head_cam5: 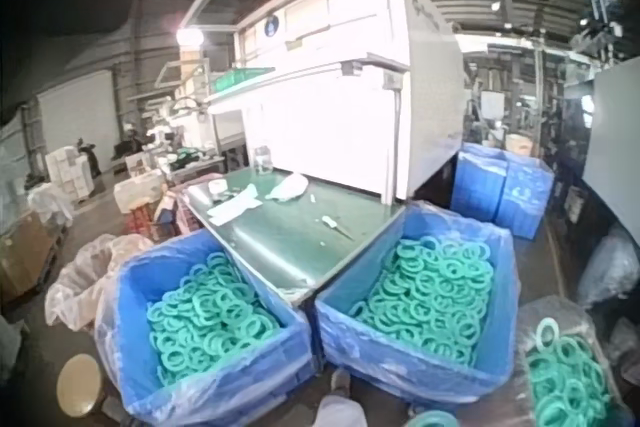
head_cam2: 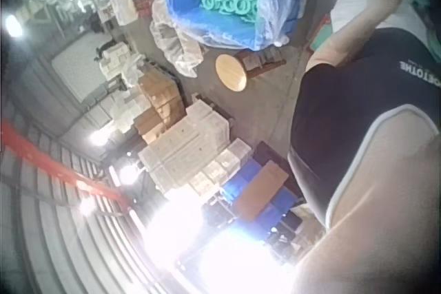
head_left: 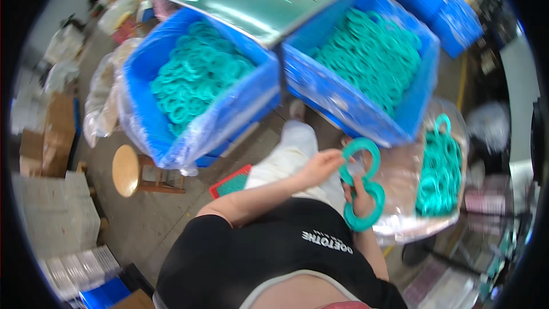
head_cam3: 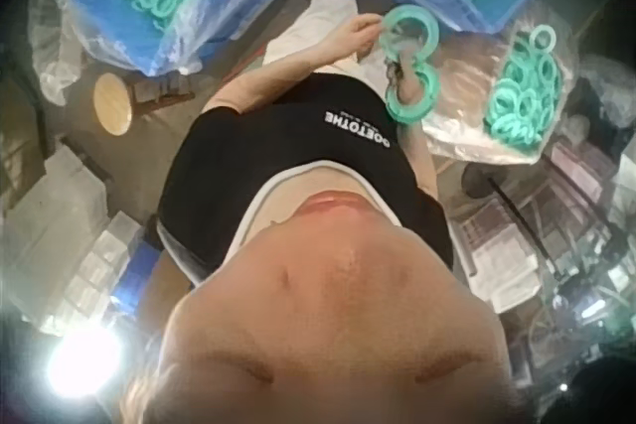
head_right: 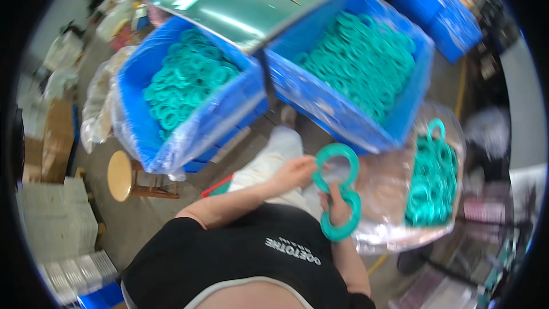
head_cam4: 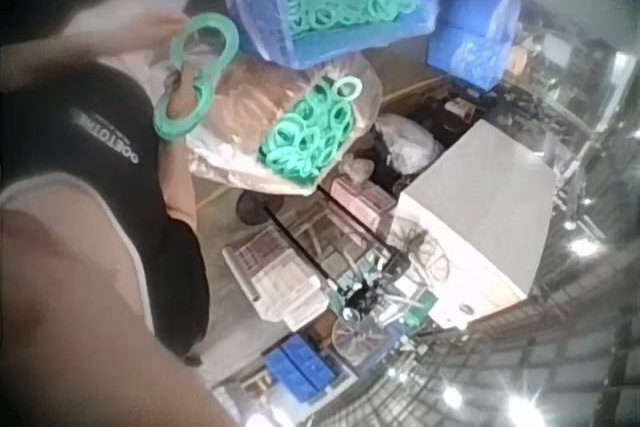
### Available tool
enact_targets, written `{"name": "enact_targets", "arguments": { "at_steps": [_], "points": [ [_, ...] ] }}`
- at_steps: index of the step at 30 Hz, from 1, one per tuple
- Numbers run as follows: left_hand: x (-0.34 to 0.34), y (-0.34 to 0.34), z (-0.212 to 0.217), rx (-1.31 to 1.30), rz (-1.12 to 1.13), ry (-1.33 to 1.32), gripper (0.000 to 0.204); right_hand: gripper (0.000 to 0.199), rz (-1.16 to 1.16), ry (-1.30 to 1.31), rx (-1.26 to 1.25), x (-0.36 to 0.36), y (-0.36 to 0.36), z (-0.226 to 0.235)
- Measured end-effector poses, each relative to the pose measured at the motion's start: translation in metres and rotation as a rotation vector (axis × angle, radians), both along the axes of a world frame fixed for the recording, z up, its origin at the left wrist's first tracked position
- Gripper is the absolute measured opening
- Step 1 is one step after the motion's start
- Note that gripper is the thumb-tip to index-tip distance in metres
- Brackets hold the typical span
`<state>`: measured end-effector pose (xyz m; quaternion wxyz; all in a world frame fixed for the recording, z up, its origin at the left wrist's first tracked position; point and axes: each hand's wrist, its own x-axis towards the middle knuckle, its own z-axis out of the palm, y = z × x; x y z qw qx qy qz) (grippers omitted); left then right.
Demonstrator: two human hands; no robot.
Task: The recorder is picking up green plastic rings from one bin and sorting them, occasionally inspecting them and placing them in a different container.
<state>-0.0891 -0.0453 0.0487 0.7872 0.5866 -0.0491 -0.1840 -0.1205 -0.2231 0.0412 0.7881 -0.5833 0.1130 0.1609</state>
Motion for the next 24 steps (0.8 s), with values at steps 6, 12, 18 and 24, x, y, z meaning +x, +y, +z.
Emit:
{"name": "enact_targets", "arguments": {
  "at_steps": [6,12,18,24],
  "points": [
    [0.003,0.002,-0.015,0.184,0.039,-0.133,0.019,0.02,-0.074,-0.047,-0.005,0.0,0.006,-0.001],
    [0.001,-0.006,-0.018,0.401,0.054,-0.056,0.014,0.019,-0.129,-0.169,-0.174,-0.005,0.004,-0.002],
    [0.004,-0.014,-0.017,0.392,-0.007,-0.294,0.022,0.021,-0.1,-0.095,-0.145,-0.002,-0.016,-0.012],
    [0.007,-0.013,-0.017,-0.12,-0.051,0.17,0.027,0.023,-0.224,-0.092,-0.099,0.025,-0.076,-0.01]
  ]
}}
